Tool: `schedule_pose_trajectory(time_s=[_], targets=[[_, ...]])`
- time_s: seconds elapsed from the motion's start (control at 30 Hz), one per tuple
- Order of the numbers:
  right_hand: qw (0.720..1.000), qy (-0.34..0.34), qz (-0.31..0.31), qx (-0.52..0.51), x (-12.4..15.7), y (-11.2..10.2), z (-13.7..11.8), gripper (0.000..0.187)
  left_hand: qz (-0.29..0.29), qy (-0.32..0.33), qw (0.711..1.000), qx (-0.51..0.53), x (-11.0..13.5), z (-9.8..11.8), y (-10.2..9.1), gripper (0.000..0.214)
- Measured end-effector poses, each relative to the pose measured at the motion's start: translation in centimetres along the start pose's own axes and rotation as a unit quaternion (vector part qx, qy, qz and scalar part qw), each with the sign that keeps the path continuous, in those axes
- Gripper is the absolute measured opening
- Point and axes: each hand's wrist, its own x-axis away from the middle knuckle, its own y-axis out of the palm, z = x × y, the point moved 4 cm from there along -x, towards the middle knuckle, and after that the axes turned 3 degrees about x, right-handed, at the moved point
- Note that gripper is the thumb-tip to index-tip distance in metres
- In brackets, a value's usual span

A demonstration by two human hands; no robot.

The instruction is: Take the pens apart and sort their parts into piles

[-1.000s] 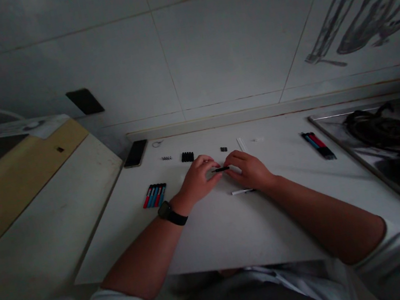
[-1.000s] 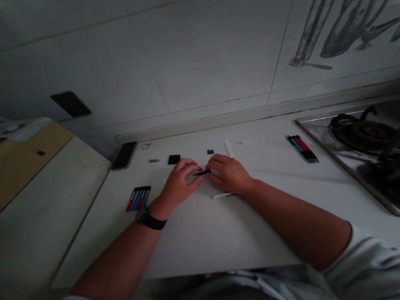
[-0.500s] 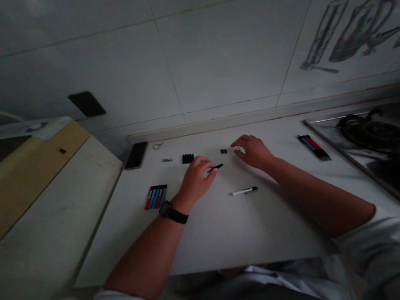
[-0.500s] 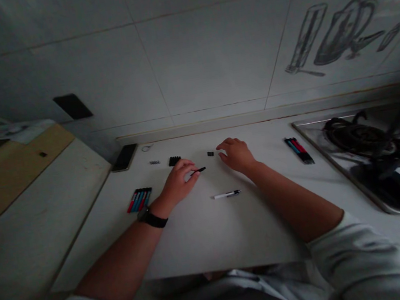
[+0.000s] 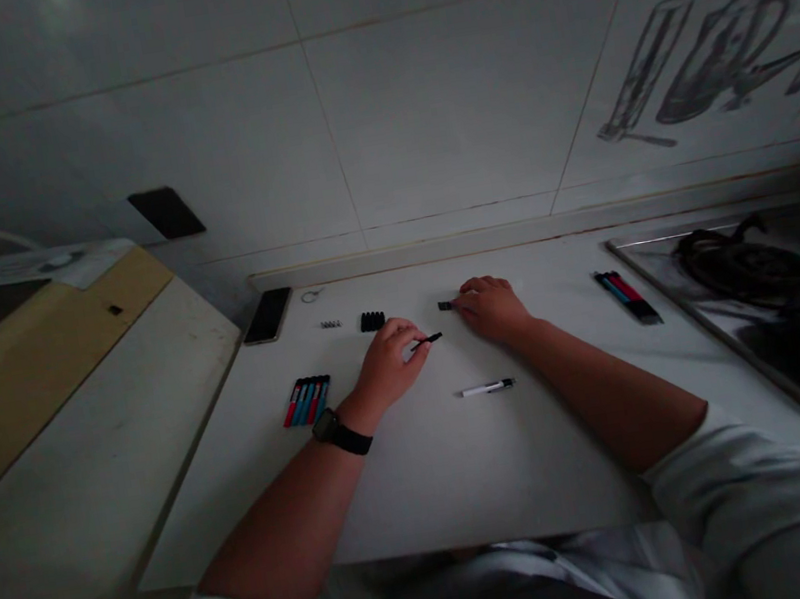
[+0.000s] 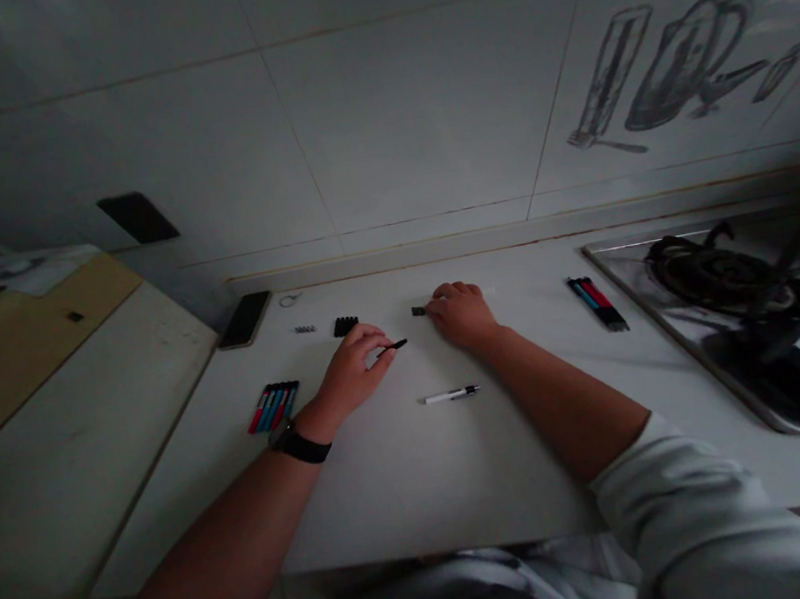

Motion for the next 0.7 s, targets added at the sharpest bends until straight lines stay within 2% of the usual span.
schedule_pose_trajectory(time_s=[0.17, 0.33, 0.7], targets=[[1.000, -0.002, 0.012, -0.008, -0.2, 0.0, -0.1, 0.031, 0.004, -0.003, 1.000, 0.004, 0.0, -0.2, 0.0, 0.006], [1.000, 0.005, 0.000, -0.009, -0.4, -0.1, 0.3, 0.023, 0.002, -0.005, 1.000, 0.008, 0.0, -0.4, 0.0, 0.006], [0.995, -0.093, -0.021, -0.019, 0.0, -0.6, -0.8, 0.015, -0.003, -0.010, 1.000, 0.000, 0.0, -0.3, -0.1, 0.007]])
